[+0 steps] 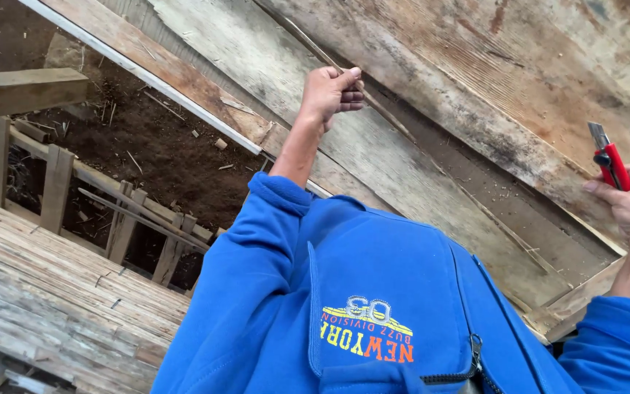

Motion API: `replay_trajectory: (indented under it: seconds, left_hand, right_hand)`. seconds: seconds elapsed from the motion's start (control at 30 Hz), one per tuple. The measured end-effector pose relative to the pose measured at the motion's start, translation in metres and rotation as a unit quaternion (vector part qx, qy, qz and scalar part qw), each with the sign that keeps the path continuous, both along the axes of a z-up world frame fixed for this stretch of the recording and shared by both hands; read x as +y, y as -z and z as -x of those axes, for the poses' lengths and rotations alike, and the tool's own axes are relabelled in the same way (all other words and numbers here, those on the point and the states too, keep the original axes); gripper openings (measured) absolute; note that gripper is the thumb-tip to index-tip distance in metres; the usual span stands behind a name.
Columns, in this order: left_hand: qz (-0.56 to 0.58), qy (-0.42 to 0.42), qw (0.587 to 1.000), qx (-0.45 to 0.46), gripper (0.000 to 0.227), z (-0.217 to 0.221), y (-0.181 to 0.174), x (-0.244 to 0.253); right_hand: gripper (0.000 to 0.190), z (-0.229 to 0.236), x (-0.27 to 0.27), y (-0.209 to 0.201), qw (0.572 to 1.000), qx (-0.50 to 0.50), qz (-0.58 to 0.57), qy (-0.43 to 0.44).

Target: Cutting and fitting thin wood planks using a utility knife to assemble a wooden structure.

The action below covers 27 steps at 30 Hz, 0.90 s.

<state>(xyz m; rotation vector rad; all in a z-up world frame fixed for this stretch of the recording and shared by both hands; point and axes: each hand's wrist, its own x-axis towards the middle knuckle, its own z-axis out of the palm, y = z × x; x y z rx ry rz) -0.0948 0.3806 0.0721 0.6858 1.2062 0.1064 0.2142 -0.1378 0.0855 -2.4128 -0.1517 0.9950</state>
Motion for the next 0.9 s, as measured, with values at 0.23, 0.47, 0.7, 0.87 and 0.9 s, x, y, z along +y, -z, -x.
replay_trajectory:
  seconds: [0.23, 0.47, 0.7, 0.87, 0.9]
  left_hand:
    - [0.059, 0.062, 0.996, -0.027, 0.014, 0.073, -0.001, 0.017]
    - [0.055, 0.068, 0.989, -0.122, 0.016, 0.163, 0.013, 0.036]
    - [0.075, 0.028, 0.993, -0.084, 0.059, 0.085, 0.0, 0.062]
    - [-0.017, -0.22, 0.974, 0.052, 0.022, 0.026, 0.024, 0.099]
    - [-0.017, -0.22, 0.974, 0.05, 0.022, 0.021, 0.02, 0.1]
  right_hand:
    - [0.044, -0.034, -0.044, 0.055, 0.997, 0.01, -0.059, -0.039]
    - [0.044, -0.042, -0.068, 0.08, 0.995, -0.013, -0.034, -0.095]
    - [0.04, -0.039, -0.064, 0.08, 0.992, -0.041, -0.01, -0.123]
    - [0.017, 0.001, 0.009, 0.041, 0.993, -0.023, 0.013, -0.112]
    - [0.017, 0.013, 0.032, 0.026, 0.993, -0.025, 0.012, -0.112]
